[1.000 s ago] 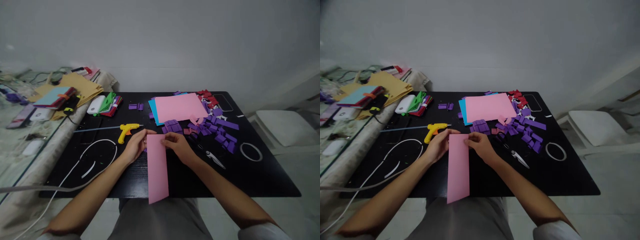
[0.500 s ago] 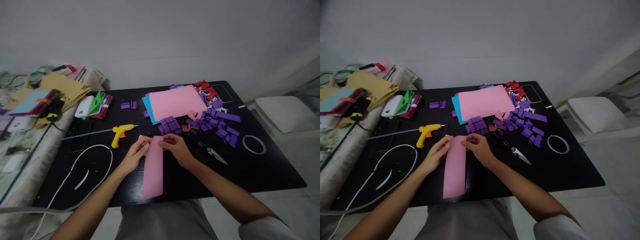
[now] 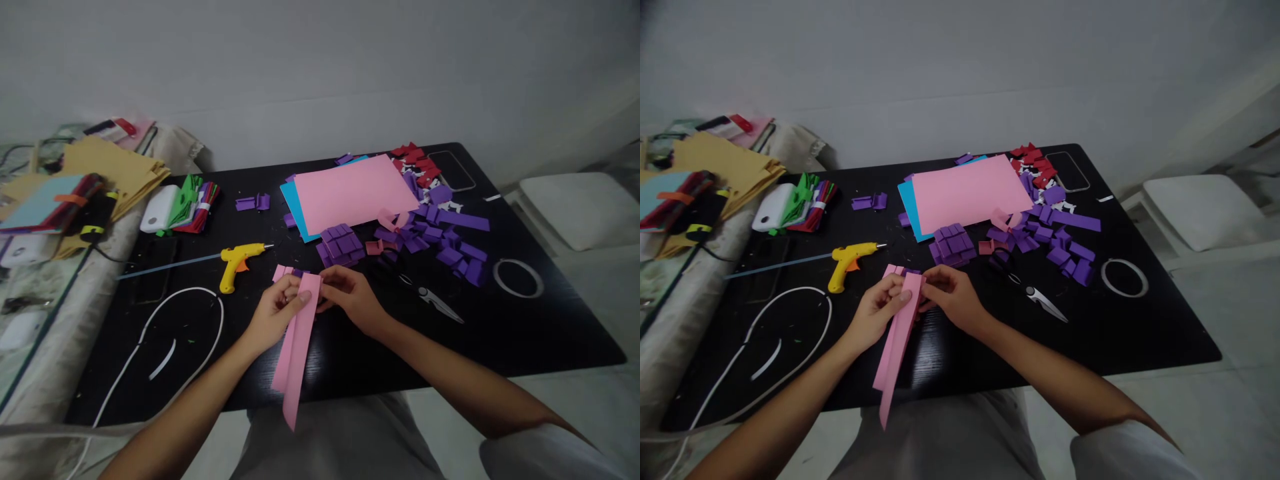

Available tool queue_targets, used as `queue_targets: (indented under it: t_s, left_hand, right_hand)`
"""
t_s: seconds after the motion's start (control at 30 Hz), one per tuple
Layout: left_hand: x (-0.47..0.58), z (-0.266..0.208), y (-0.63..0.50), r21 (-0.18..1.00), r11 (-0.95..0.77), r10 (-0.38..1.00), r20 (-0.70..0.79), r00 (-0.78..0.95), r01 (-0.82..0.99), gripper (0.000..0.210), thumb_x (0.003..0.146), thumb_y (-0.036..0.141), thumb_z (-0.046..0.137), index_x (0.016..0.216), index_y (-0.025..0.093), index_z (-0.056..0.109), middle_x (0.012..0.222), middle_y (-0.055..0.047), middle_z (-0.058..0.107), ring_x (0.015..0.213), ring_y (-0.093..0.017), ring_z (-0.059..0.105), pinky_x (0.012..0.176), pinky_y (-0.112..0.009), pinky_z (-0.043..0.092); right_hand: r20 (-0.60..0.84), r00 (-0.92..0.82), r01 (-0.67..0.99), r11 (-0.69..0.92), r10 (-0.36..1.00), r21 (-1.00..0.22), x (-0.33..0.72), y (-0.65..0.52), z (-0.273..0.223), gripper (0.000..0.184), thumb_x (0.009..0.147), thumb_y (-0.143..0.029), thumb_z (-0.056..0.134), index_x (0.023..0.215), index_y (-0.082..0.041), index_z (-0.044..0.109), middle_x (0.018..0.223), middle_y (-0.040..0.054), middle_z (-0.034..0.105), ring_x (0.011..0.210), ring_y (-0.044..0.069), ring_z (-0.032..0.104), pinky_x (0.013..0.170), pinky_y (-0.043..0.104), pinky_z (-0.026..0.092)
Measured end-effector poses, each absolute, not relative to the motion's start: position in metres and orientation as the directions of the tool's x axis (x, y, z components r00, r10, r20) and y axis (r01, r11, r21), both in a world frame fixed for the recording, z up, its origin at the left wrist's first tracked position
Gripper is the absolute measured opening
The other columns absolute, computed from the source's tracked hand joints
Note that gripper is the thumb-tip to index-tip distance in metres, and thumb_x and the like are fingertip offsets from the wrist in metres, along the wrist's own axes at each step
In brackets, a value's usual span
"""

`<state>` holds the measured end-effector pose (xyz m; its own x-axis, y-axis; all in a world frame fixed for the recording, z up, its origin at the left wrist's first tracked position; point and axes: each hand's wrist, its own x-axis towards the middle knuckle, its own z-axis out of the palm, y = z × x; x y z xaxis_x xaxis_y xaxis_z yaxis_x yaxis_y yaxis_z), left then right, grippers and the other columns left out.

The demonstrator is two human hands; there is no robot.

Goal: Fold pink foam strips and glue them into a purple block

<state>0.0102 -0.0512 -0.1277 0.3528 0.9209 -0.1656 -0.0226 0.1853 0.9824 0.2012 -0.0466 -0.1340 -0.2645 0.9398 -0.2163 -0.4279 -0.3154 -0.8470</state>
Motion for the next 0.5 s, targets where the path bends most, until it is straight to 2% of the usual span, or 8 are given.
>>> queue_targets:
  t_s: [0.23,0.5]
  left_hand:
    - [0.0094,-0.1252,-0.0512,0.978,0.207,0.920,-0.185,0.346,-0.027,0.037,0.091,0.051,0.078,0.092,0.017,0.062,0.070,0.003,0.065,0.057,-0.012,0.062,0.056,-0.023,0.045]
    - [0.0098,-0.1242,-0.0514,0.985,0.172,0.920,-0.161,0.357,0.002,0.034,0.092,0.048,0.076,0.089,0.017,0.063,0.066,0.004,0.061,0.054,-0.011,0.057,0.053,-0.022,0.040]
  right_hand:
    - [-0.209,-0.267,-0.415,-0.308,0.941,-0.856,0.2043,-0.0466,-0.1305,0.035,0.083,-0.051,0.085,0.087,-0.018,0.077,0.073,0.0000,0.073,0.068,0.014,0.073,0.063,0.027,0.069]
    - [-0.187,-0.199,-0.342,-0.247,0.962,-0.907,0.2013,-0.0483,-0.1285,0.031,0.074,-0.044,0.094,0.083,-0.018,0.079,0.072,-0.0013,0.073,0.064,0.013,0.072,0.064,0.028,0.069]
